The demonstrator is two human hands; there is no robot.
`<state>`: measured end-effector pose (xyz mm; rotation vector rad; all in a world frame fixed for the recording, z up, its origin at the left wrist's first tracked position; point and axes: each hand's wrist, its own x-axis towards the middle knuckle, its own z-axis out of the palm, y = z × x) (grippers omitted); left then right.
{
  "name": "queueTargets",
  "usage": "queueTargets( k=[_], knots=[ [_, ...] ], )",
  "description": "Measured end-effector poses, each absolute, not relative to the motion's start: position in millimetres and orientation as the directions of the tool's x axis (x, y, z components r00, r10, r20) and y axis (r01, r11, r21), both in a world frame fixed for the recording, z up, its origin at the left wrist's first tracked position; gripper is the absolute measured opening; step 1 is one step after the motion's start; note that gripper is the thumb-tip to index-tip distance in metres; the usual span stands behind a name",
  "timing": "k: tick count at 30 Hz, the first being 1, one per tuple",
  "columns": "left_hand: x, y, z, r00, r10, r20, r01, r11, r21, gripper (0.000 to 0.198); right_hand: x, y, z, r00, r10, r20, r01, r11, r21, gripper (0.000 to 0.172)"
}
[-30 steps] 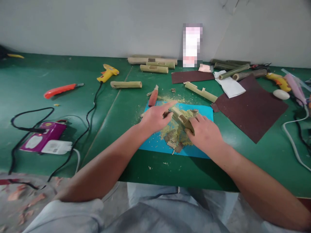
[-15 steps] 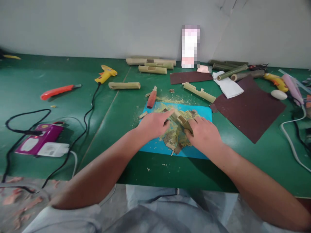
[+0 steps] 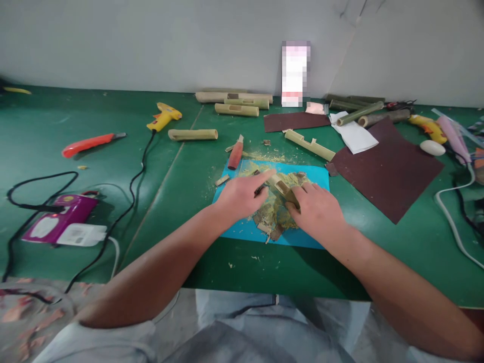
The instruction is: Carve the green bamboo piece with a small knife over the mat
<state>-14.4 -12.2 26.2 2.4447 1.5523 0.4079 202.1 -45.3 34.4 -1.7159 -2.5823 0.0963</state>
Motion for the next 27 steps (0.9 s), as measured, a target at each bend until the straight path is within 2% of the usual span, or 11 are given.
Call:
queueTargets(
  k=[2,5,11,18,27],
  knots=[
    [-14.5,-9.6,25.6,0.322,0.939,0.122,0.881,-0.344,0.326,0.054,202.0,-45.2,35.0,-0.385,0.923,-0.01,0.92,0.383,-0.081,0.023],
    [-15.2,-6.1,24.4,0.292,0.954,0.063,0.916,-0.298,0.267,0.053,201.4,-45.4,36.7,-0.377,0.926,-0.027,0.924,0.373,-0.085,0.023],
    [-14.0,-9.4,22.6,0.396,0.917,0.039,0.9,-0.397,0.179,0.054,201.1,-45.8,38.0,-0.376,0.926,-0.032,0.925,0.373,-0.078,0.024],
    [-11.9,-13.1,25.1,0.479,0.878,-0.01,0.862,-0.468,0.195,0.054,201.3,-45.9,37.4,-0.377,0.926,-0.025,0.924,0.375,-0.073,0.025],
    [-13.3,-14.3,22.6,0.516,0.856,0.04,0.827,-0.51,0.237,0.05,202.1,-45.6,34.6,-0.387,0.922,0.011,0.919,0.387,-0.075,0.024]
  ],
)
